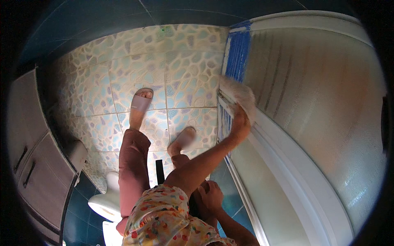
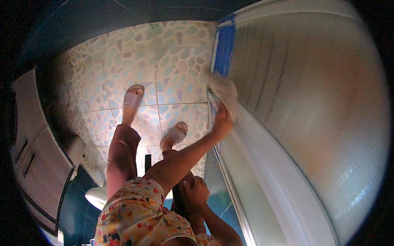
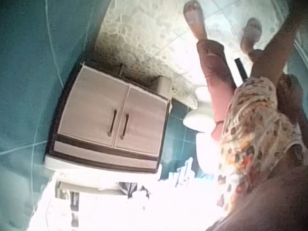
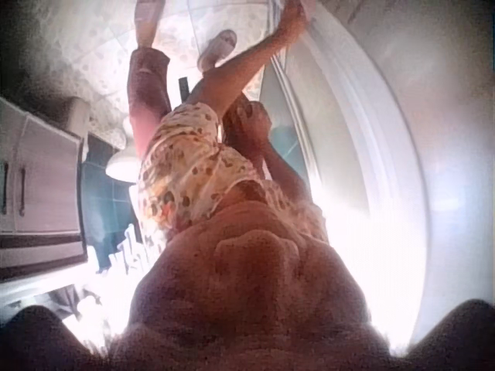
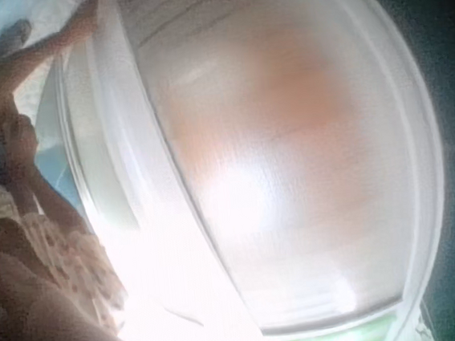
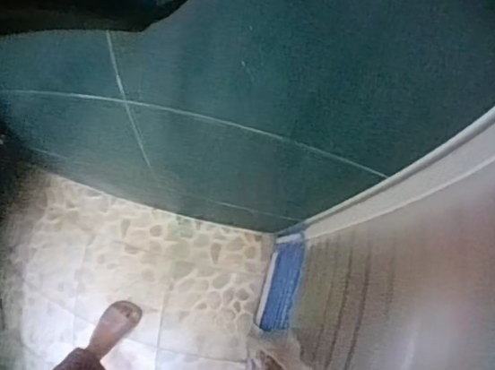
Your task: The person wipes the shower door, sink area, and tiled walls with a cloth. They move around the bathroom to reach different surfaces, including the shower frame and wall tiles near the shower head.
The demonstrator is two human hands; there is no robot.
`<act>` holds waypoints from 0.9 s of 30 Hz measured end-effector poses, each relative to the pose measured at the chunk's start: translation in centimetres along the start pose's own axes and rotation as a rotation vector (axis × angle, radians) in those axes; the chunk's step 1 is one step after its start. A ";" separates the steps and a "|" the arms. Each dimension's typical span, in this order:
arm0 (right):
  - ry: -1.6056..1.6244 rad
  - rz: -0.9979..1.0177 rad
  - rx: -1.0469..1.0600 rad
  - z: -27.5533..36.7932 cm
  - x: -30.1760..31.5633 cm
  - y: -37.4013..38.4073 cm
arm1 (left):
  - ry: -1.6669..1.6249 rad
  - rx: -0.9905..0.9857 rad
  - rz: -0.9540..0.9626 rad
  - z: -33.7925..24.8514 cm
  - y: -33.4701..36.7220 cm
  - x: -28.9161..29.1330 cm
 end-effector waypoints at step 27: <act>0.092 -0.171 0.029 2.2 2.6 2.5 | 0.313 0.000 0.115 6.9 10.8 4.7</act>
Point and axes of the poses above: each hand's wrist, its own y-axis towards the middle knuckle, its own x-axis out of the back of the hand, z = x × y, the point moved 1 cm from there along y, towards the middle knuckle, and after that the axes turned 13 degrees about -x, right-handed, at the moved point
